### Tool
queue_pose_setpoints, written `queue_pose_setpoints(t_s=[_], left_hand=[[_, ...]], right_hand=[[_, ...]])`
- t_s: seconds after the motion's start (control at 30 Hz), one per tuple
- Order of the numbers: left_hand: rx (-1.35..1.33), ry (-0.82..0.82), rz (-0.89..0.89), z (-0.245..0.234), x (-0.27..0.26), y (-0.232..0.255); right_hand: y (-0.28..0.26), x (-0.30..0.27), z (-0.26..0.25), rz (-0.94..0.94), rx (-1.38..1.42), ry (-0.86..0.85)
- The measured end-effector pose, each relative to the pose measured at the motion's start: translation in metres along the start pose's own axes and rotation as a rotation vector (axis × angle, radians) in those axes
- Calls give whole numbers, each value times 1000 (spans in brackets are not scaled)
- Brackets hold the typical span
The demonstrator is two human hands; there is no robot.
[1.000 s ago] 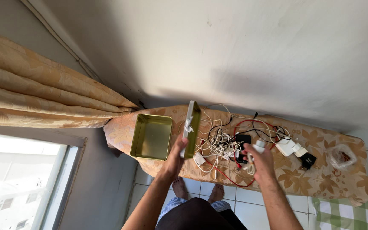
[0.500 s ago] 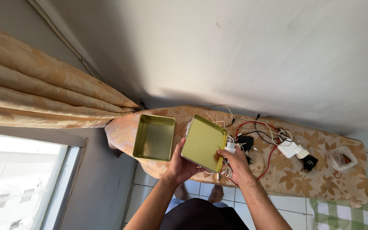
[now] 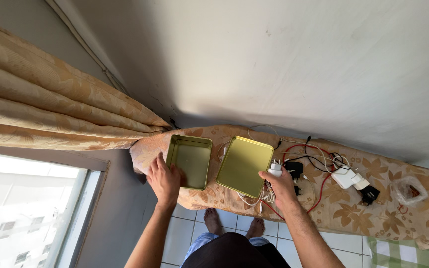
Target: The person organizes cables and charger adapters by untangling wires, coiling them, opening a metal tin box, and placing the coiled cables and adapters inside.
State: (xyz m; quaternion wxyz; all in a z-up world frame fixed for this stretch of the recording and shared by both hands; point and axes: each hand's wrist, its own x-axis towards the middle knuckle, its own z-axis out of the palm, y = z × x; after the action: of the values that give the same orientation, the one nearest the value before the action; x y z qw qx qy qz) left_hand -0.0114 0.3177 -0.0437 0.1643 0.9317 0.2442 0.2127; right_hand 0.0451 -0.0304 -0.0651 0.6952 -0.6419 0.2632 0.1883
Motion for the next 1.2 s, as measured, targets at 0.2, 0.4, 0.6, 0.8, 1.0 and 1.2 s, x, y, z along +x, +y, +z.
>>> queue_pose_setpoints(t_s=[0.2,0.4,0.6,0.8,1.0,1.2], left_hand=[[-270,-302,-258,6,0,-22],[-310,-142,-189,-16,13,-23],[-369,-106,-201,-41,28,-8],[-438,-159,-171,-39,22,1],[-458,-246,-184,-24,13,-4],[-503,-213,-144,-14,8,-4]], right_hand=[[3,5,23,-101,-34,-6],[7,9,46,-71,-62,-34],[8,-1,87,-97,-91,-89],[23,1,126,-143,-147,-213],[42,20,141,-71,-127,-237],[56,33,148,2,-65,-212]])
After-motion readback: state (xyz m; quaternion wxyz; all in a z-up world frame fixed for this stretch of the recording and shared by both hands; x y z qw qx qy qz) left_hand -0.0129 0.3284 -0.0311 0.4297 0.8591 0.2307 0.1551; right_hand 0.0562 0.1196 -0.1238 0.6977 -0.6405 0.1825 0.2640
